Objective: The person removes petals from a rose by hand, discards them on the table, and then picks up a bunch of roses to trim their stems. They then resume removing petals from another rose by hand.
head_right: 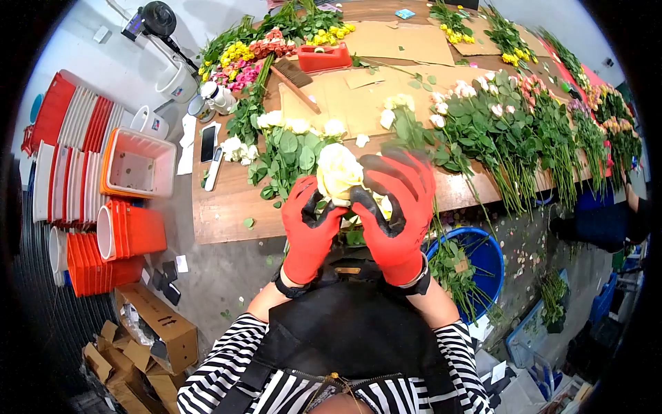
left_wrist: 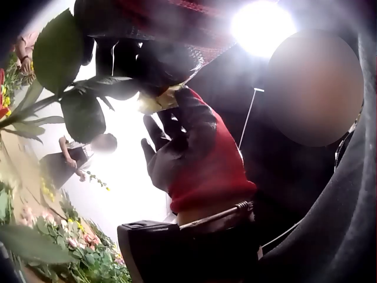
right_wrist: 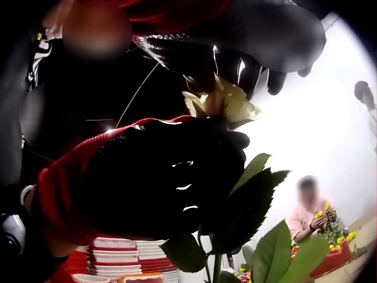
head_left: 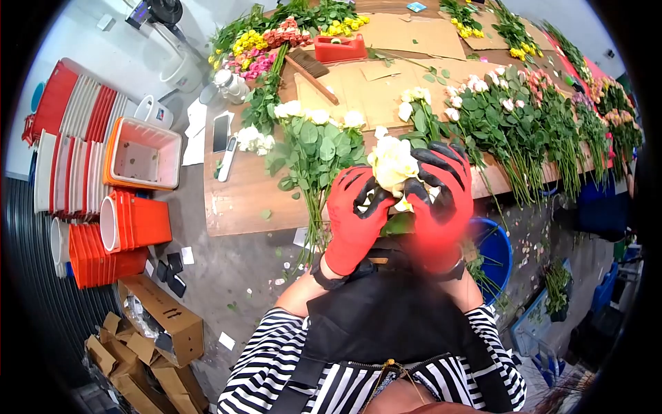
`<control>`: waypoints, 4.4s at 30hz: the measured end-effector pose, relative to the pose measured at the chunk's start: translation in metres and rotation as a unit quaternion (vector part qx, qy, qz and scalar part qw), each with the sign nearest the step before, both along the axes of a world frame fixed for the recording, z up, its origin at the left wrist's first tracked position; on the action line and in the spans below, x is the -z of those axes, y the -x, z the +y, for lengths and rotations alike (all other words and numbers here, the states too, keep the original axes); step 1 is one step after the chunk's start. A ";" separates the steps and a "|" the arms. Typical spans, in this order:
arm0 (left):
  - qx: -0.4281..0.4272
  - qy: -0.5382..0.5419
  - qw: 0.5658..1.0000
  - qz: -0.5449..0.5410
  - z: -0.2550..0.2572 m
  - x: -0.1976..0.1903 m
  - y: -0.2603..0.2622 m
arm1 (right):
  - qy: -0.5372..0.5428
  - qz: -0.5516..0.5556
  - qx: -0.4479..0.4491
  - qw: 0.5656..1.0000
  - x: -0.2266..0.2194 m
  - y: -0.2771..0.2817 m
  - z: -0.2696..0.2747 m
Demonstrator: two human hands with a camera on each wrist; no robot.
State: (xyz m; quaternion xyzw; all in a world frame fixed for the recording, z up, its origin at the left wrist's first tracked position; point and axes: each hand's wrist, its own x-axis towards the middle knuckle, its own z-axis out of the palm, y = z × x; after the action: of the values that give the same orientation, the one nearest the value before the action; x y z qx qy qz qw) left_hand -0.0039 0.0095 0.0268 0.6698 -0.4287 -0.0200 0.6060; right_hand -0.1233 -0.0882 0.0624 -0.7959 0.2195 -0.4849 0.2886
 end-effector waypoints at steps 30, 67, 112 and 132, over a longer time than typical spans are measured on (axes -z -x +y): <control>0.034 0.021 0.961 0.275 -0.004 0.013 -0.005 | -0.225 -0.112 -0.114 0.961 -0.006 -0.003 -0.002; 0.027 0.059 0.944 0.325 -0.002 -0.002 0.002 | -0.153 -0.133 -0.191 0.960 -0.019 0.027 -0.025; 0.048 0.081 0.935 0.342 -0.005 0.012 0.016 | -0.185 -0.104 -0.065 0.975 0.001 -0.009 0.005; 0.040 0.009 0.962 0.271 0.002 0.047 0.011 | -0.150 -0.008 -0.109 0.983 -0.028 0.001 -0.025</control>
State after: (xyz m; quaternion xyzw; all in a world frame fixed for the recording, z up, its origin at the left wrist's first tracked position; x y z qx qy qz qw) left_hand -0.0152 0.0115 -0.0199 0.6156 -0.2750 -0.2213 0.7046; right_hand -0.1245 -0.1137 0.0902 -0.7585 0.1994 -0.4187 0.4579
